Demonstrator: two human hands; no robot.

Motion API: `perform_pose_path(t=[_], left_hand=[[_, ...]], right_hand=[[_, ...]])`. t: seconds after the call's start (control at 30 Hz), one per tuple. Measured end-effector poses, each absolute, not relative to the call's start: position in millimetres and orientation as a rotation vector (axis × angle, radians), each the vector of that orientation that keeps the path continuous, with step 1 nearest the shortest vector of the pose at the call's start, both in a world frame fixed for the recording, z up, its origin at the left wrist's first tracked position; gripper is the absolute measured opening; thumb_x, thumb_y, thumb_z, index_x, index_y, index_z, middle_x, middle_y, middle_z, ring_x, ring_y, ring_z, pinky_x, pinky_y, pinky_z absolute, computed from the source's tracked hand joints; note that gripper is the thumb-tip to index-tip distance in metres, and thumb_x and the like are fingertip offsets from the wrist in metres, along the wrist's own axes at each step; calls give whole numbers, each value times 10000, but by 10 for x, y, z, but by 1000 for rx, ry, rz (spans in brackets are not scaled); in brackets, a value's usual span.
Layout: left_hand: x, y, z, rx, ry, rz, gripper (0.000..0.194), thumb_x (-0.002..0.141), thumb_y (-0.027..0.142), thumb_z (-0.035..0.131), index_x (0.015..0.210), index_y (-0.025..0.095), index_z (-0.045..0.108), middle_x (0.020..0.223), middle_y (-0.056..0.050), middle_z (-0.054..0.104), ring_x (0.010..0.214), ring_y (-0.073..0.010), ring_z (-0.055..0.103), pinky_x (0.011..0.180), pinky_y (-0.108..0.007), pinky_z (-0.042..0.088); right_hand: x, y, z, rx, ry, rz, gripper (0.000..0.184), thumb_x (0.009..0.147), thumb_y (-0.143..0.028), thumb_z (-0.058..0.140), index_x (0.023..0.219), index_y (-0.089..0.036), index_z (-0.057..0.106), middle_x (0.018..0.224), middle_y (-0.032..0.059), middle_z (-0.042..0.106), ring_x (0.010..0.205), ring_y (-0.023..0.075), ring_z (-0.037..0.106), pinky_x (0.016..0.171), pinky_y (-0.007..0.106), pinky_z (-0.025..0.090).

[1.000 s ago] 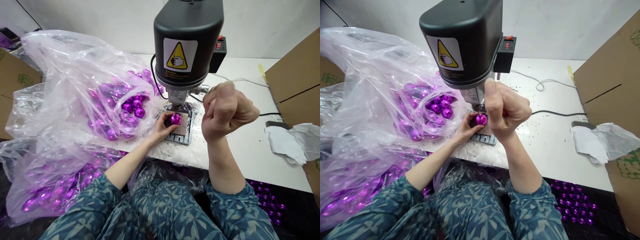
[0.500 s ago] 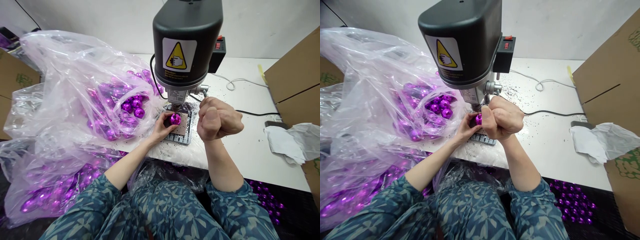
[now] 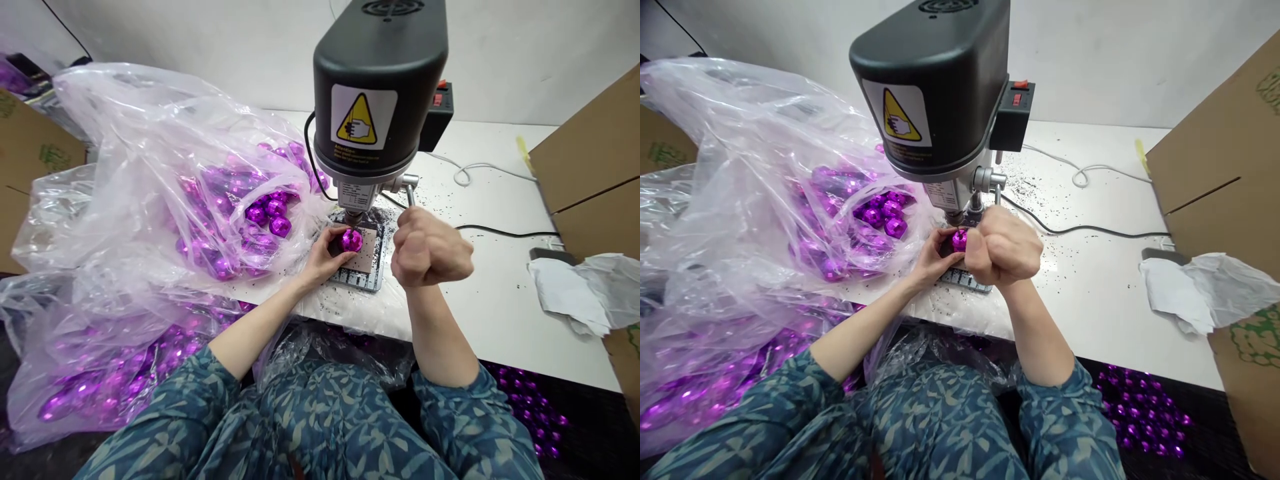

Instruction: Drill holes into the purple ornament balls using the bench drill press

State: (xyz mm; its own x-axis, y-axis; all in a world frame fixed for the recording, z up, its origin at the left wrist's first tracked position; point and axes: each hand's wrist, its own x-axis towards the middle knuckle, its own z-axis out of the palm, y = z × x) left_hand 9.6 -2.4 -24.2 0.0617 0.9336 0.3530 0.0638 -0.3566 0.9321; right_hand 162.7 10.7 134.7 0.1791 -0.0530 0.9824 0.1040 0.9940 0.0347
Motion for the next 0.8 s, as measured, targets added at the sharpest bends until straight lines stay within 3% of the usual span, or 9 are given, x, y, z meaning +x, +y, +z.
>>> perform_pose_path(t=[0.13, 0.27, 0.37, 0.47, 0.57, 0.73, 0.8], left_hand=[[119, -45, -223, 1582, 1114, 1432, 570, 839, 502, 892, 1258, 224, 623, 1293, -122, 718, 1241, -281, 704, 1109, -472, 565], [139, -390, -136, 1702, 1250, 1619, 465, 871, 382, 854, 1244, 236, 620, 1212, -104, 713, 1112, -254, 729, 962, -429, 620], [115, -871, -104, 2030, 956, 1632, 513, 856, 330, 821, 1320, 286, 605, 1163, -98, 727, 1051, -272, 750, 840, -419, 651], [60, -1312, -136, 2388, 569, 1212, 478, 852, 367, 785, 1308, 341, 643, 1072, -93, 768, 874, -289, 769, 696, -429, 667], [-15, -1520, -197, 2499, 482, 870, 305, 893, 286, 710, 1176, 399, 717, 1090, -64, 798, 893, -295, 791, 740, -439, 697], [-293, -1222, -169, 2405, 747, 1112, 168, 914, 429, 749, 1077, 386, 749, 1109, -26, 797, 925, -284, 789, 755, -456, 702], [-496, -897, -70, 2309, 1102, 1287, 189, 992, 337, 636, 1145, 327, 746, 1163, -73, 783, 1033, -302, 762, 863, -521, 676]], right_hand=[[1562, 104, 1702, -269, -1270, 1, 521, 1034, -237, 559, 593, -217, 281, 481, -77, 266, 379, 46, 284, 397, 309, 178], [1542, 157, 1943, -474, -1269, 59, 551, 999, -488, 559, 583, -240, 295, 457, -60, 291, 392, 81, 282, 426, 337, 252], [1552, 176, 1939, -535, -1264, 92, 547, 957, -599, 509, 588, -254, 300, 486, -44, 284, 427, 114, 294, 474, 367, 309], [1547, 145, 1912, -501, -1243, 181, 511, 958, -567, 554, 597, -260, 363, 521, -34, 316, 467, 137, 314, 538, 393, 348], [1521, 85, 1941, -433, -1208, 237, 509, 948, -495, 631, 581, -253, 374, 516, -35, 343, 454, 128, 326, 536, 392, 326], [1508, 40, 1990, -404, -1209, 216, 531, 952, -465, 654, 584, -233, 349, 507, -50, 313, 427, 89, 331, 472, 343, 258], [1515, 51, 1983, -426, -1222, 195, 537, 970, -496, 620, 592, -235, 341, 509, -50, 304, 426, 81, 349, 463, 326, 263]])
